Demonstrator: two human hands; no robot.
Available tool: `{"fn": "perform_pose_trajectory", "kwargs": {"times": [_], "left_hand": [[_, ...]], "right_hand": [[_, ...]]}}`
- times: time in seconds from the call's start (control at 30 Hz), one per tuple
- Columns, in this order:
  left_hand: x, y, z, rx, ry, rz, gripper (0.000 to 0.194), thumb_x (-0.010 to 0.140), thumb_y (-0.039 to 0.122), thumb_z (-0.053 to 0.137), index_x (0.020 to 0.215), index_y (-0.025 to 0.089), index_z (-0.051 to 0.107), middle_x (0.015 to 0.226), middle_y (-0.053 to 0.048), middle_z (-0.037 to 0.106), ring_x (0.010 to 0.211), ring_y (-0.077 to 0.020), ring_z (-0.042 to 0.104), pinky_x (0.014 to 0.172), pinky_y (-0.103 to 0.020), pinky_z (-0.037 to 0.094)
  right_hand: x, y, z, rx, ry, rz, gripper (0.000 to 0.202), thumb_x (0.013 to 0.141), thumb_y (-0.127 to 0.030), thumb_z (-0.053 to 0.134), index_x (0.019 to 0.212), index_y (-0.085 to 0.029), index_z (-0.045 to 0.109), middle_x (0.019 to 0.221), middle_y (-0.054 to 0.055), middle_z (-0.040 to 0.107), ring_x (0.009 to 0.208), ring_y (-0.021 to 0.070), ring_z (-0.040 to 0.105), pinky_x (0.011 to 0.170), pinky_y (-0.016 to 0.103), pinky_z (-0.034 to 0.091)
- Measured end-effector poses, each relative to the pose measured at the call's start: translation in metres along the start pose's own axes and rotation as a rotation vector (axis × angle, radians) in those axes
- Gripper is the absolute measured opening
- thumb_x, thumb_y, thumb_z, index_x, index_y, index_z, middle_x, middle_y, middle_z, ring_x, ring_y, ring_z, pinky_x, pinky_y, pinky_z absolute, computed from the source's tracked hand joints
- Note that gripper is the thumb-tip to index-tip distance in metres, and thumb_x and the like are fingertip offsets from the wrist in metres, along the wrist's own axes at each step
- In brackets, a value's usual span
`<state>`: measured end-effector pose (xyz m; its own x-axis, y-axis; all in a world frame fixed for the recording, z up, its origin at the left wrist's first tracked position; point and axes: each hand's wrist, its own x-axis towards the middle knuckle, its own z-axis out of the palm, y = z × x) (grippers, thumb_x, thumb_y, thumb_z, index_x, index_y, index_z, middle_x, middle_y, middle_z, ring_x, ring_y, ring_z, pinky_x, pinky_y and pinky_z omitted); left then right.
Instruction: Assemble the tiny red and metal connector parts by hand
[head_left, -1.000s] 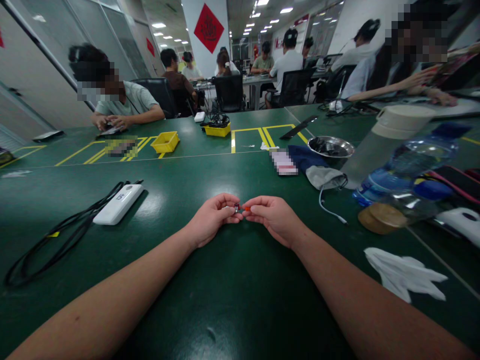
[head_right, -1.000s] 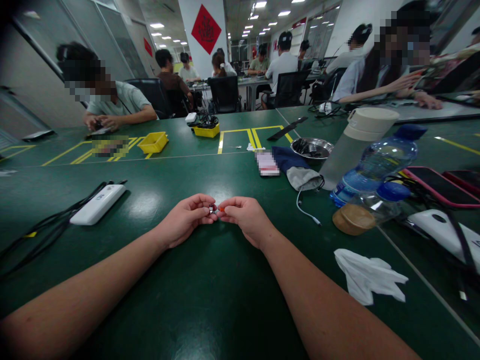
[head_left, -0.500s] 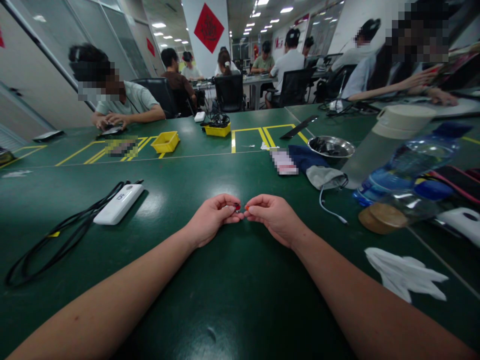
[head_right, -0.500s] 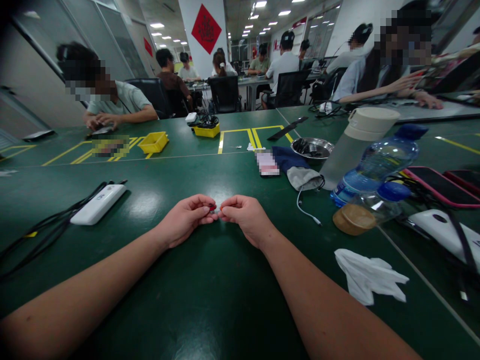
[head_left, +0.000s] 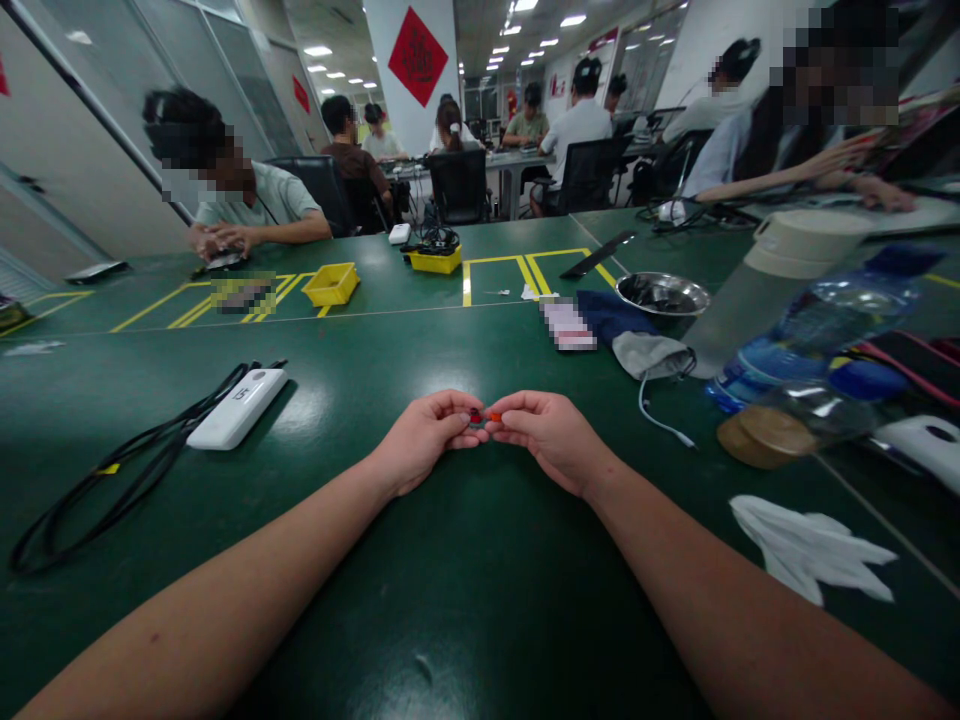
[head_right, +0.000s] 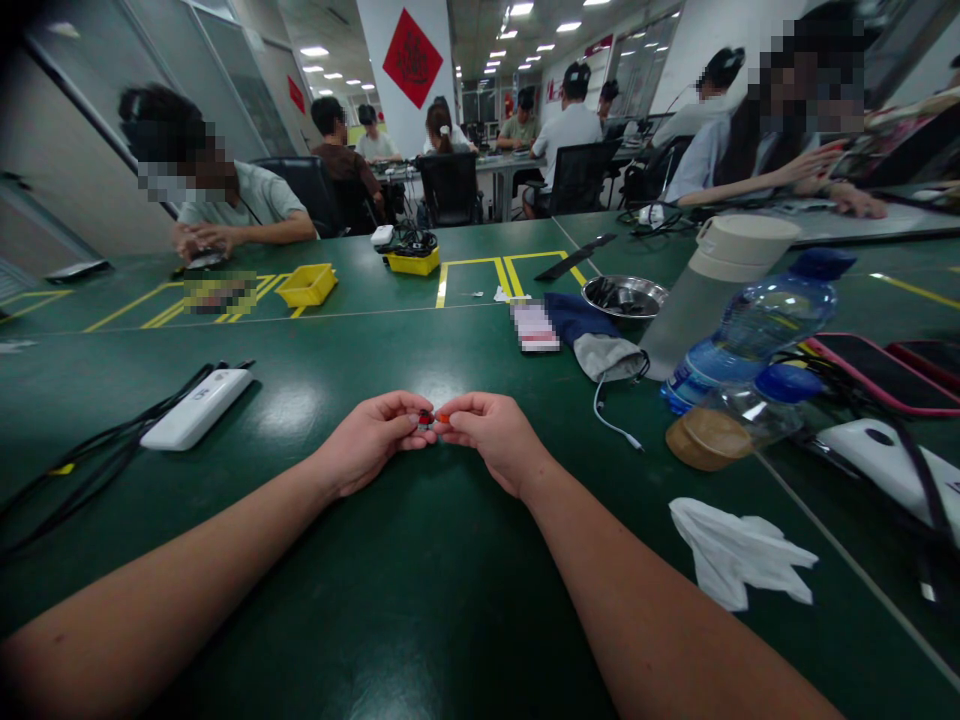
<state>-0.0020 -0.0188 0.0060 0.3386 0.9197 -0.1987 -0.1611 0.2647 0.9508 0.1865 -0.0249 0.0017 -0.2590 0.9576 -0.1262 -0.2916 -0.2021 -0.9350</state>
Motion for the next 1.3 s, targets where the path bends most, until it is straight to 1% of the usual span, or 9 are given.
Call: {"fn": "perform_pose_trajectory", "kwargs": {"times": [0.17,0.37,0.47,0.57,0.67,0.87,1.07,1.3], "left_hand": [[-0.0021,0.0024,0.0008,-0.029,-0.014,0.002,0.016,0.084,0.013,0.063,0.100,0.013,0.064,0.088,-0.007,0.070,0.076,-0.0117,0.069,0.074,-0.022,0.056],[-0.0031,0.0019,-0.0002,0.011,-0.041,0.040,0.024,0.080,0.013,0.069,0.104,0.014,0.065,0.087,-0.004,0.067,0.075,-0.0100,0.067,0.071,-0.020,0.054],[-0.0025,0.0010,-0.0004,0.024,-0.044,0.037,0.024,0.082,0.014,0.068,0.105,0.013,0.064,0.086,-0.006,0.069,0.076,-0.0120,0.068,0.070,-0.021,0.054],[-0.0017,0.0002,-0.0003,0.022,-0.038,0.040,0.023,0.083,0.015,0.066,0.105,0.013,0.063,0.088,-0.007,0.070,0.077,-0.0128,0.069,0.070,-0.021,0.055],[-0.0008,-0.0005,0.0001,-0.001,-0.029,0.038,0.020,0.085,0.017,0.064,0.105,0.014,0.062,0.090,-0.008,0.070,0.075,-0.0122,0.069,0.069,-0.022,0.056],[0.0007,-0.0022,0.0015,0.008,0.000,0.037,0.016,0.089,0.014,0.058,0.104,0.015,0.058,0.083,-0.005,0.069,0.069,-0.0111,0.069,0.063,-0.019,0.056],[0.0000,-0.0018,0.0014,0.001,-0.002,0.038,0.014,0.088,0.015,0.059,0.102,0.014,0.059,0.084,-0.006,0.068,0.070,-0.0118,0.070,0.065,-0.019,0.057],[-0.0014,-0.0010,0.0002,0.019,-0.019,0.045,0.021,0.084,0.013,0.062,0.104,0.014,0.060,0.087,-0.006,0.069,0.074,-0.0126,0.070,0.070,-0.022,0.057]], "right_hand": [[0.0003,0.0014,-0.0004,-0.003,-0.001,-0.012,0.011,0.070,-0.017,0.073,0.081,-0.015,0.071,0.082,0.006,0.072,0.078,0.0176,0.069,0.081,0.036,0.053],[-0.0005,0.0017,-0.0009,-0.015,-0.024,-0.023,0.014,0.070,-0.017,0.075,0.082,-0.015,0.070,0.084,0.006,0.072,0.078,0.0168,0.069,0.081,0.035,0.053],[-0.0013,0.0010,-0.0004,-0.029,-0.035,-0.030,0.012,0.070,-0.017,0.075,0.081,-0.015,0.069,0.084,0.006,0.072,0.077,0.0171,0.069,0.078,0.034,0.053],[-0.0014,0.0013,-0.0005,-0.059,-0.040,-0.043,0.012,0.070,-0.017,0.075,0.080,-0.016,0.069,0.080,0.004,0.071,0.074,0.0162,0.068,0.073,0.032,0.052],[-0.0006,0.0026,-0.0011,-0.070,-0.044,-0.059,0.013,0.070,-0.017,0.076,0.082,-0.016,0.069,0.080,0.003,0.070,0.072,0.0152,0.067,0.073,0.032,0.052],[0.0009,0.0010,0.0004,0.000,0.000,0.005,0.010,0.071,-0.020,0.073,0.079,-0.015,0.069,0.082,0.005,0.070,0.074,0.0158,0.066,0.077,0.035,0.052],[-0.0002,-0.0007,0.0013,-0.011,-0.003,0.002,0.010,0.070,-0.019,0.073,0.079,-0.015,0.070,0.081,0.006,0.071,0.075,0.0167,0.067,0.079,0.036,0.053],[-0.0006,-0.0014,0.0018,-0.027,-0.007,0.001,0.011,0.070,-0.019,0.072,0.080,-0.015,0.070,0.082,0.007,0.071,0.076,0.0168,0.067,0.079,0.036,0.053]]}}
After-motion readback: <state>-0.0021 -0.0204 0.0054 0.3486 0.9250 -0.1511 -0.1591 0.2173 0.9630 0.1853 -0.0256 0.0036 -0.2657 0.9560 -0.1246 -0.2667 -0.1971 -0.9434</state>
